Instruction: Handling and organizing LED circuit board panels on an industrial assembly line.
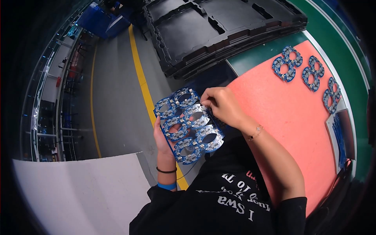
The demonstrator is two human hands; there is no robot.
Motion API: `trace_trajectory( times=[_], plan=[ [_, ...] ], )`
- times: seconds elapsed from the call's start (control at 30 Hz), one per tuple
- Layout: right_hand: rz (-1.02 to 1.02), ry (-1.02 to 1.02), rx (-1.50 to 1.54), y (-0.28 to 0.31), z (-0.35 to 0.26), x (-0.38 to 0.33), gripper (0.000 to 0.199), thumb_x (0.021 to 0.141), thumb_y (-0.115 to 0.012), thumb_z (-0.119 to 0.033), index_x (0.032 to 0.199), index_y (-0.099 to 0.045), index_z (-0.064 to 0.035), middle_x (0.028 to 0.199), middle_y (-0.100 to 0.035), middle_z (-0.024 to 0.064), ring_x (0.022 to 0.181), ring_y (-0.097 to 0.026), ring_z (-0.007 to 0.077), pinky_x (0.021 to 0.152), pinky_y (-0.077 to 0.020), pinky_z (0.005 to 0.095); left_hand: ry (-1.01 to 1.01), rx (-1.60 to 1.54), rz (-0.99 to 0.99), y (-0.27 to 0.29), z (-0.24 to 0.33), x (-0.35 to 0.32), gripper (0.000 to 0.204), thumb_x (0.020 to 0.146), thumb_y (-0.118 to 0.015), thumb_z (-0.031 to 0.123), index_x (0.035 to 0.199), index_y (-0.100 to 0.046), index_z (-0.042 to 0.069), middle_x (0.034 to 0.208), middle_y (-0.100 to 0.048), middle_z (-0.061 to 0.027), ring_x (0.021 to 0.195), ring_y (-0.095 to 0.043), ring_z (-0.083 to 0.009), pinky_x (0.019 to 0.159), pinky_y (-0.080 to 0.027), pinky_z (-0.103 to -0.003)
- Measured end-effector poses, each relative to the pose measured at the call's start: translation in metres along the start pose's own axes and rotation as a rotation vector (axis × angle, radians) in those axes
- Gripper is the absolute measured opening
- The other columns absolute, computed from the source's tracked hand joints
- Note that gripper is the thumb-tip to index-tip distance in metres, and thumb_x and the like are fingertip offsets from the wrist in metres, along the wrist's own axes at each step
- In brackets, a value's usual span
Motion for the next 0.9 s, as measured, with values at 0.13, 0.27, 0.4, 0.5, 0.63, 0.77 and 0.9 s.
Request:
trace_trajectory(
  times=[0.13, 0.27, 0.4, 0.5, 0.63, 0.77, 0.9],
  plan=[
    [0.161, 0.057, 0.048, -0.001, -0.001, 0.001, 0.021, 0.071, -0.059, 0.004, 0.091, -0.059, -0.0007, 0.087, -0.055, 0.0123, 0.072, -0.058, 0.0249, 0.062, -0.0469, 0.0316, 0.011, 0.023, -0.008, -0.002, -0.002, -0.002, 0.05, 0.09, -0.023, 0.044, 0.122, -0.042, 0.01, 0.106, -0.059, -0.0109, 0.092, -0.058, -0.0239, 0.07, -0.048, -0.037],
    [0.139, 0.178, -0.168, -0.005, -0.005, -0.002, 0.02, 0.07, -0.059, 0.005, 0.089, -0.059, -0.0004, 0.089, -0.053, 0.0112, 0.077, -0.056, 0.0295, 0.068, -0.0466, 0.0355, 0.117, -0.233, -0.314, -0.015, -0.004, -0.008, 0.058, 0.092, -0.02, 0.043, 0.127, -0.035, 0.0, 0.117, -0.05, -0.0218, 0.101, -0.054, -0.0394, 0.084, -0.046, -0.051],
    [0.12, 0.11, -0.233, -0.006, 0.006, -0.003, 0.014, 0.07, -0.059, 0.005, 0.084, -0.058, 0.0007, 0.086, -0.053, 0.0116, 0.075, -0.056, 0.0294, 0.065, -0.0466, 0.0356, 0.128, -0.222, -0.333, -0.02, -0.004, -0.009, 0.058, 0.092, -0.019, 0.042, 0.128, -0.034, -0.001, 0.115, -0.051, -0.0229, 0.101, -0.053, -0.0409, 0.084, -0.046, -0.052],
    [0.1, 0.079, -0.218, -0.007, 0.008, -0.001, 0.01, 0.07, -0.059, 0.006, 0.08, -0.057, 0.0011, 0.086, -0.054, 0.012, 0.074, -0.056, 0.0297, 0.063, -0.0464, 0.0352, 0.135, -0.228, -0.331, -0.02, -0.004, -0.01, 0.058, 0.092, -0.02, 0.042, 0.128, -0.034, -0.001, 0.115, -0.051, -0.0229, 0.101, -0.053, -0.041, 0.084, -0.046, -0.052],
    [0.196, 0.032, -0.019, -0.005, 0.001, 0.002, 0.007, 0.069, -0.057, 0.004, 0.075, -0.057, 0.0005, 0.087, -0.055, 0.0133, 0.073, -0.055, 0.0323, 0.064, -0.0457, 0.0378, 0.071, -0.025, -0.168, -0.028, -0.002, -0.013, 0.053, 0.092, -0.019, 0.04, 0.125, -0.04, 0.004, 0.113, -0.055, -0.0167, 0.096, -0.059, -0.0306, 0.075, -0.052, -0.04],
    [0.146, 0.268, -0.135, -0.008, -0.002, 0.0, 0.01, 0.071, -0.061, 0.0, 0.081, -0.059, -0.0006, 0.082, -0.055, 0.0102, 0.067, -0.055, 0.0292, 0.062, -0.0453, 0.0348, 0.073, -0.002, -0.205, -0.03, -0.003, -0.011, 0.054, 0.092, -0.018, 0.04, 0.125, -0.039, 0.003, 0.112, -0.056, -0.0177, 0.095, -0.059, -0.0322, 0.075, -0.052, -0.041],
    [0.043, 0.083, -0.117, -0.01, 0.001, 0.001, 0.002, 0.071, -0.058, 0.002, 0.073, -0.057, 0.0004, 0.075, -0.056, 0.0129, 0.073, -0.057, 0.0299, 0.063, -0.0452, 0.0359, 0.077, 0.015, -0.191, -0.029, -0.008, -0.009, 0.055, 0.092, -0.018, 0.04, 0.125, -0.039, 0.002, 0.11, -0.056, -0.0185, 0.095, -0.059, -0.0345, 0.075, -0.052, -0.043]
  ],
)
Point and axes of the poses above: each hand's wrist, its own x-axis towards the middle knuckle, its own y-axis out of the back of the hand, z = x × y, the point moved 3 cm from there along x, towards the middle knuckle
